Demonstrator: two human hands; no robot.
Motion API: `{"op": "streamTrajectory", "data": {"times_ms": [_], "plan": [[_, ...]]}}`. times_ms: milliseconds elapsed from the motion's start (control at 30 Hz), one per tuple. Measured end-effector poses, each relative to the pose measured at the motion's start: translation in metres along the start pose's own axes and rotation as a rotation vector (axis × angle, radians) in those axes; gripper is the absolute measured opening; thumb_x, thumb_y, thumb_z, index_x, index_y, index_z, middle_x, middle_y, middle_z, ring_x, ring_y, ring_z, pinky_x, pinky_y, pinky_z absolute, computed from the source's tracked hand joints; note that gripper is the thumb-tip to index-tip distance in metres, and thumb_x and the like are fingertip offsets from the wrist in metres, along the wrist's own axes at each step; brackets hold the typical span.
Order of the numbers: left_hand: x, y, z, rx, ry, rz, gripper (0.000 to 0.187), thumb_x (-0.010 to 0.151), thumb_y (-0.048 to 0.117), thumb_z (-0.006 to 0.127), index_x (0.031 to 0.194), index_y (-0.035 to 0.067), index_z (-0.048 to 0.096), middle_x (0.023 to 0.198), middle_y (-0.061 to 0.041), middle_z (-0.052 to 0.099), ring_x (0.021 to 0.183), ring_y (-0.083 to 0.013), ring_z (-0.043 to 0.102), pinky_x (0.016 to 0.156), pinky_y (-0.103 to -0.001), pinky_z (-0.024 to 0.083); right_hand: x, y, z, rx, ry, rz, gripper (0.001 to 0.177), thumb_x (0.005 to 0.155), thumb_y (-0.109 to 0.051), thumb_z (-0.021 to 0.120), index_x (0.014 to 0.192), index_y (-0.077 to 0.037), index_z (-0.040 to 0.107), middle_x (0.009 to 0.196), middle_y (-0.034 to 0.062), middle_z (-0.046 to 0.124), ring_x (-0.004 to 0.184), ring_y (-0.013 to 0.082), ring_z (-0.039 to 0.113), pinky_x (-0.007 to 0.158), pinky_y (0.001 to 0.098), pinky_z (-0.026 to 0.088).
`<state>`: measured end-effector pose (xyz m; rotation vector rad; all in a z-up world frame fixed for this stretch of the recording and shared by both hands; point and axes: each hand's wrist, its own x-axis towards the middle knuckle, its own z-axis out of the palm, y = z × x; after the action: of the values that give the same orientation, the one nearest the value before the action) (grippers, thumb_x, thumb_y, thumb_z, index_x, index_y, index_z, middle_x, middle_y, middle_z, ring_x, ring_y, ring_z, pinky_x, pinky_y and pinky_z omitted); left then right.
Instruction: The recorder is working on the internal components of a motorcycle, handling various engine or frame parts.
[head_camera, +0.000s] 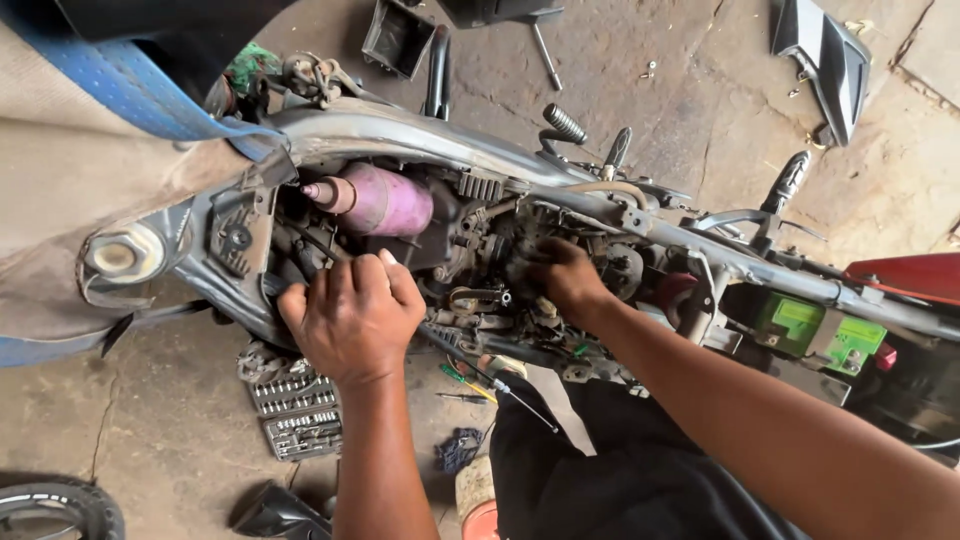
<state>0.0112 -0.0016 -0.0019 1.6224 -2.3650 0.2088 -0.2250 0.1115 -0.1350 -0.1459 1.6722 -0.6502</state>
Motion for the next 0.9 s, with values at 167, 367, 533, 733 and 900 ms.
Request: {"op": "streamTrajectory", "data": {"times_ms": [167, 367, 533, 733, 900], "plan": [[0.000, -0.002, 0.001, -0.001, -0.005, 0.011, 0.033, 0.098, 0.023, 0.067, 0.070, 0.015, 0.050, 0.068, -0.004, 0.055, 0.064, -0.0261, 0.055, 0.074, -0.041, 0.039, 0.005, 0.020, 0.004, -0.248, -0.072, -0.156, 0.040, 0.091, -0.013, 0.072, 0.128, -0.001, 0.062, 0.130, 0.0198, 0.063, 0.111, 0.0309, 0.066, 0.098, 0.0410, 0.057], [0.001, 0.000, 0.001, 0.008, 0.001, 0.018, 0.034, 0.099, 0.024, 0.066, 0.071, 0.015, 0.050, 0.068, -0.004, 0.054, 0.064, -0.0265, 0.055, 0.074, -0.041, 0.040, 0.036, 0.014, -0.002, -0.740, -0.271, -0.219, 0.076, 0.087, -0.028, 0.075, 0.152, -0.012, 0.038, 0.145, 0.0174, 0.046, 0.117, 0.0317, 0.063, 0.102, 0.0416, 0.051], [0.001, 0.002, 0.002, 0.027, -0.003, 0.003, 0.034, 0.099, 0.023, 0.066, 0.070, 0.015, 0.049, 0.068, -0.004, 0.054, 0.063, -0.0260, 0.055, 0.074, -0.041, 0.040, 0.088, 0.067, -0.015, -0.185, -0.448, 0.056, 0.034, 0.091, -0.014, 0.066, 0.119, 0.005, 0.061, 0.118, 0.0193, 0.064, 0.108, 0.0313, 0.058, 0.096, 0.0399, 0.048], [-0.002, -0.003, 0.002, 0.004, -0.021, 0.003, 0.033, 0.097, 0.023, 0.066, 0.070, 0.014, 0.050, 0.068, -0.004, 0.055, 0.064, -0.0259, 0.056, 0.074, -0.042, 0.040, 0.048, 0.026, 0.003, -0.453, -0.387, 0.124, 0.034, 0.096, -0.018, 0.055, 0.124, -0.007, 0.071, 0.128, 0.0078, 0.067, 0.119, 0.0223, 0.061, 0.104, 0.0346, 0.046], [0.002, -0.003, 0.003, -0.007, 0.008, -0.001, 0.032, 0.096, 0.023, 0.067, 0.071, 0.014, 0.051, 0.068, -0.004, 0.056, 0.064, -0.0267, 0.056, 0.073, -0.042, 0.040, 0.066, 0.062, -0.012, -0.266, -0.242, -0.181, 0.064, 0.090, -0.006, 0.077, 0.146, -0.010, 0.044, 0.139, 0.0054, 0.055, 0.117, 0.0142, 0.056, 0.093, 0.0311, 0.047]]}}
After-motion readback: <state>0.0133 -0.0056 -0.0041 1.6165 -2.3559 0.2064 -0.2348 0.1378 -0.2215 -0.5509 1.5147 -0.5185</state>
